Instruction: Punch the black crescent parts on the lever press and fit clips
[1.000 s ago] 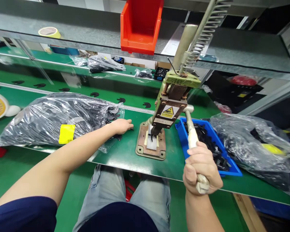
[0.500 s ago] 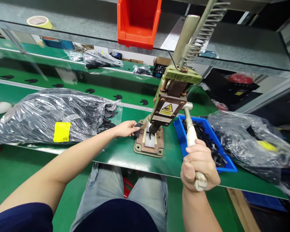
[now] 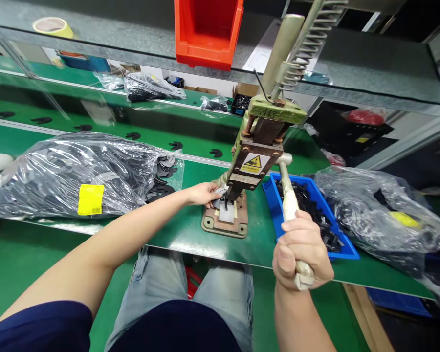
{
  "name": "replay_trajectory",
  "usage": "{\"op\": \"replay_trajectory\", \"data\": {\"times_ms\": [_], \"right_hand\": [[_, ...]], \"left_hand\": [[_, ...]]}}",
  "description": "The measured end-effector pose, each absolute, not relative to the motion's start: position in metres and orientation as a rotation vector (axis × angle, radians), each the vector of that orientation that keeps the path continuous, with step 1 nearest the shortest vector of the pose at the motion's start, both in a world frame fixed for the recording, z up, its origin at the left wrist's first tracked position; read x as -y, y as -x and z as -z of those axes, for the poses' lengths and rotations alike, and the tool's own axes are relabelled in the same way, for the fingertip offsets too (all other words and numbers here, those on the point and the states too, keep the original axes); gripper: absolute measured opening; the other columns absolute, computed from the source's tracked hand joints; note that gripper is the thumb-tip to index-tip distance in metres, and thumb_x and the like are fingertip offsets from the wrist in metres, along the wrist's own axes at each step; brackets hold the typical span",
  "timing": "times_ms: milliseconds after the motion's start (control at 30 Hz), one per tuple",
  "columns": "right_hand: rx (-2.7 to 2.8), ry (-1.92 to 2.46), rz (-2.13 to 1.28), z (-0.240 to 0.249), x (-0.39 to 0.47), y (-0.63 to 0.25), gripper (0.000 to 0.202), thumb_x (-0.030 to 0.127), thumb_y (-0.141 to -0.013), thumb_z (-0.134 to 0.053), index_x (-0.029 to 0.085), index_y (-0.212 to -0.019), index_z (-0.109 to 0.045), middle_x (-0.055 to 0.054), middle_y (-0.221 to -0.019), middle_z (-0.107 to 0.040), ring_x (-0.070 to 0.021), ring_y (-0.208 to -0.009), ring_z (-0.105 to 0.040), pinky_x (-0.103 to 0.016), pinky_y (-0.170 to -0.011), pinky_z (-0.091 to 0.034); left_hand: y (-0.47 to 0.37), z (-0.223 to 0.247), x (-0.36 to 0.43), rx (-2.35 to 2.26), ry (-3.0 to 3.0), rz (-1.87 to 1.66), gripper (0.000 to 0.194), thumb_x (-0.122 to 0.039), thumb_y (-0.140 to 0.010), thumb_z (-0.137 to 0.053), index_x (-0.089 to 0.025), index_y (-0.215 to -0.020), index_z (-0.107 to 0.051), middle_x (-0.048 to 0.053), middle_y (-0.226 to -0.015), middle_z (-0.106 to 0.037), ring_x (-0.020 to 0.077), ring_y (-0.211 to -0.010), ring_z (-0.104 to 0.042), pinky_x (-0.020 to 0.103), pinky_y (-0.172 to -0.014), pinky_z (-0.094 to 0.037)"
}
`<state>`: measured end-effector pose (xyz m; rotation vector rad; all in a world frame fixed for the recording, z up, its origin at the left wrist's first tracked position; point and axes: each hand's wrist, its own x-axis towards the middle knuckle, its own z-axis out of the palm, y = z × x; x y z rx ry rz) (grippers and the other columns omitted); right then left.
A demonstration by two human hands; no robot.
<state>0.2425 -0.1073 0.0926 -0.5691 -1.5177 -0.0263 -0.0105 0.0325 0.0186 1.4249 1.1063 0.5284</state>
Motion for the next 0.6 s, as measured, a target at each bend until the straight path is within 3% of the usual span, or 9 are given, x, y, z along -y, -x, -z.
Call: {"op": "replay_trajectory", "data": {"times_ms": [267,433,600], "right_hand": [[1.572,0.557,0.022,-0.0927,0.1074,-0.2466,0.015,0.015,-0.078,-0.066,0.023,-0.069,-0.057,0.004,-0.068,-0.064,-0.0195,-0.077,-0.068,-0.061,-0.098,-0.057],[1.536,0.551,0.037,-0.0944,0.107,-0.2438,0.016,0.015,-0.078,-0.068,0.022,-0.068,-0.057,0.004,-0.066,-0.063,-0.0203,-0.074,-0.067,-0.061,-0.095,-0.056],[1.471,0.55,0.038,-0.0908,0.1064,-0.2387,0.022,0.019,-0.083,-0.068,0.023,-0.066,-0.054,0.004,-0.065,-0.062,-0.0195,-0.073,-0.066,-0.06,-0.095,-0.056]], "left_hand": [[0.0139,-0.0218,-0.0409,-1.048,-1.331,-0.459,0.044,-0.042,-0.086,-0.083,-0.018,-0.117,-0.063,0.003,-0.09,-0.072,0.0137,-0.068,-0.075,0.023,-0.062,-0.065],[0.01,-0.0163,-0.0387,-1.1,-1.26,-0.492,0.04,-0.039,-0.085,-0.085,-0.015,-0.108,-0.063,0.001,-0.081,-0.068,0.0115,-0.059,-0.072,0.024,-0.06,-0.066],[0.0077,-0.0185,-0.0364,-1.126,-1.109,-0.434,0.035,-0.033,-0.089,-0.081,-0.015,-0.113,-0.064,0.005,-0.078,-0.073,0.0165,-0.059,-0.075,0.025,-0.061,-0.066]]}}
